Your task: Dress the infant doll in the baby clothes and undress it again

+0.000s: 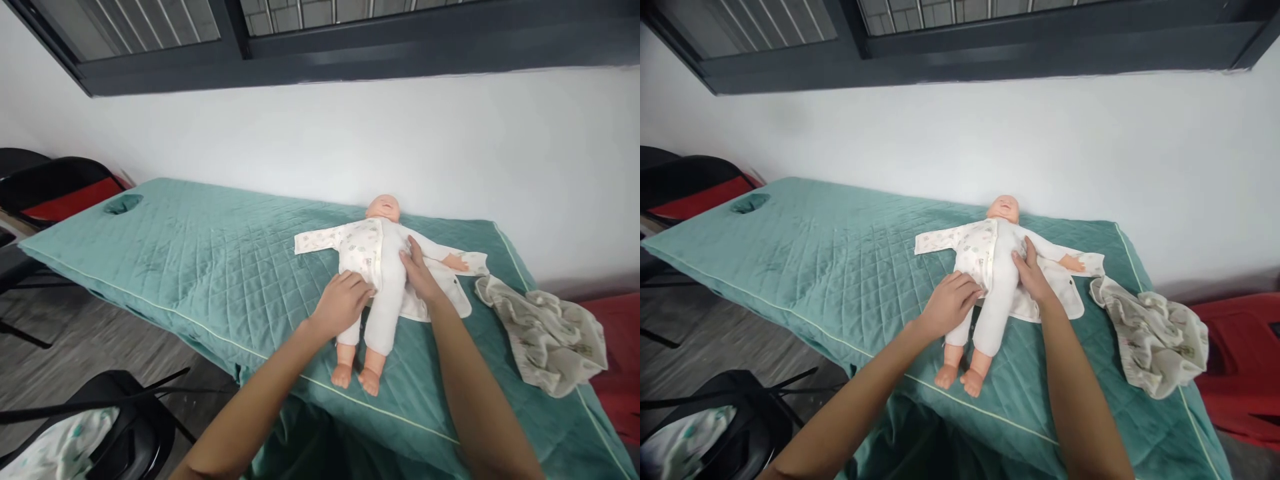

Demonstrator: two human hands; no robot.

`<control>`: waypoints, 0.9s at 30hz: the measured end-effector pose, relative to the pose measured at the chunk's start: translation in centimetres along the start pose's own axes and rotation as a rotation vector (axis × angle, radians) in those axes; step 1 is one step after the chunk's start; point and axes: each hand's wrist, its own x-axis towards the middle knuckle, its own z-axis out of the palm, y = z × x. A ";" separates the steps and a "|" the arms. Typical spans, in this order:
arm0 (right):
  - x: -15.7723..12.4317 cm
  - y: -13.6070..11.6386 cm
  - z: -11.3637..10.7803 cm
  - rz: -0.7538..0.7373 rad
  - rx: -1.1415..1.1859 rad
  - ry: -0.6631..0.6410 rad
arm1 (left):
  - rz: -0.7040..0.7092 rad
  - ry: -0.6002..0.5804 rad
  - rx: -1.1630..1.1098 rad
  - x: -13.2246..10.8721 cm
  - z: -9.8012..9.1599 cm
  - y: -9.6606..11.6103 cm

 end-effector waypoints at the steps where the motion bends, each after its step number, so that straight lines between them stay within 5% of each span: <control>1: 0.0 0.0 0.0 0.005 0.004 -0.001 | -0.017 0.030 -0.045 0.8 0.0 -0.4; 6: 0.1 -0.2 0.0 0.011 0.009 -0.015 | -0.221 0.172 -0.128 7.6 0.9 -3.8; 12: -0.4 -1.2 -0.1 0.023 -0.011 -0.061 | -0.363 -0.086 -0.094 14.9 1.1 -4.7; 20: -0.5 -1.3 -0.1 0.001 0.062 -0.094 | -0.541 -0.085 0.067 17.8 0.9 -3.9; 27: -0.5 -1.3 -0.1 -0.013 0.047 -0.145 | -0.434 -0.106 0.006 18.7 1.0 -3.3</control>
